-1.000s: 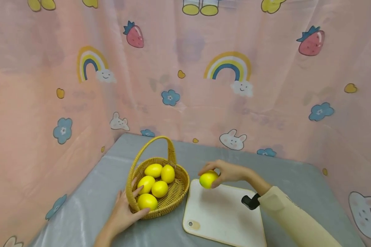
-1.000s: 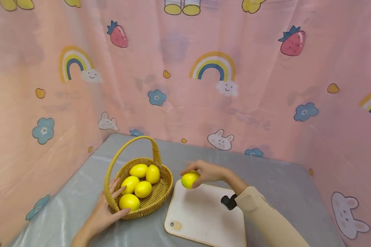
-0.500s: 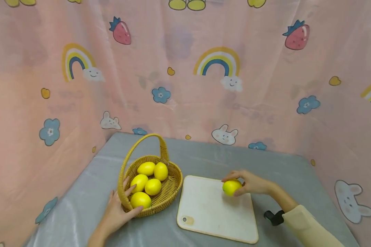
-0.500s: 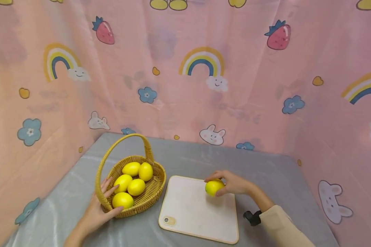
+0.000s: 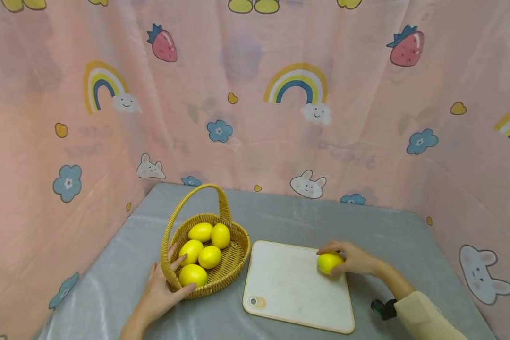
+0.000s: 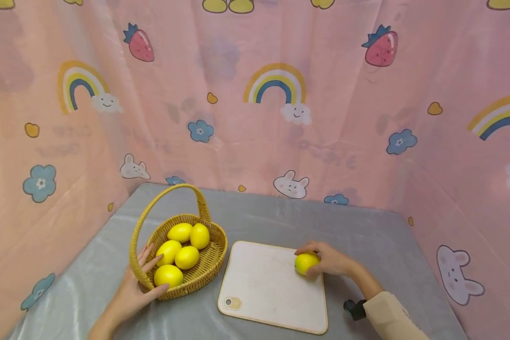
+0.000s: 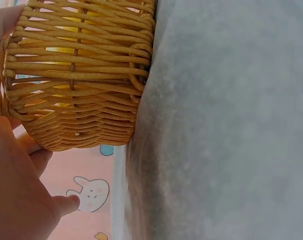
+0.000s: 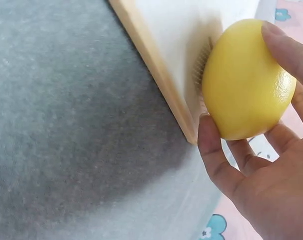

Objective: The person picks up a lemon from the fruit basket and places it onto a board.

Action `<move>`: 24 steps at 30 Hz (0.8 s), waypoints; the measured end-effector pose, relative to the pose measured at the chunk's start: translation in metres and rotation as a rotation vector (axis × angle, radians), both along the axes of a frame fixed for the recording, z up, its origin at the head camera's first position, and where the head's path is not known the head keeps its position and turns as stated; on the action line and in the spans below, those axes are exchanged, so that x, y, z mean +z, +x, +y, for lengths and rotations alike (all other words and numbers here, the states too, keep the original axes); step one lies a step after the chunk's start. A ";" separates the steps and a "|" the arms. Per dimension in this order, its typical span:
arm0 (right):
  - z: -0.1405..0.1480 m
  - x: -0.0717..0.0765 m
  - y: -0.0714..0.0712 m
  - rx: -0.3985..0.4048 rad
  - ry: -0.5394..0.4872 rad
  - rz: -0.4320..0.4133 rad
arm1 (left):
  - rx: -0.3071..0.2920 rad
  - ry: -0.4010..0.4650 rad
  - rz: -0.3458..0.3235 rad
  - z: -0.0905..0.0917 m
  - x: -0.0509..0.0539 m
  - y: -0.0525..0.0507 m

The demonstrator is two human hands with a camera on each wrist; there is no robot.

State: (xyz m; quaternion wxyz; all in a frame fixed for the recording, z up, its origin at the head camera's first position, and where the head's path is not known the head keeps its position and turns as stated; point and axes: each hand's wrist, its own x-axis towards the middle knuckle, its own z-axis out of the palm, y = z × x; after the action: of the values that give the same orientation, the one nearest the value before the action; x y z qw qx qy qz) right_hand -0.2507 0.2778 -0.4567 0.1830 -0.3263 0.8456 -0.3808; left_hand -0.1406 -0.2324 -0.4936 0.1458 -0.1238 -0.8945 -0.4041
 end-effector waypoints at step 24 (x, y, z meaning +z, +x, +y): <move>-0.003 -0.006 -0.002 -0.039 -0.017 0.002 | -0.001 0.010 -0.005 -0.001 -0.002 0.000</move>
State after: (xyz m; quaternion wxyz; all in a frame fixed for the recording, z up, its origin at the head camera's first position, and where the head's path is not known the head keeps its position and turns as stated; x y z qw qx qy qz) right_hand -0.2524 0.2747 -0.4631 0.1720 -0.3115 0.8486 -0.3914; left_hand -0.1408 -0.2329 -0.4955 0.1439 -0.1224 -0.8929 -0.4087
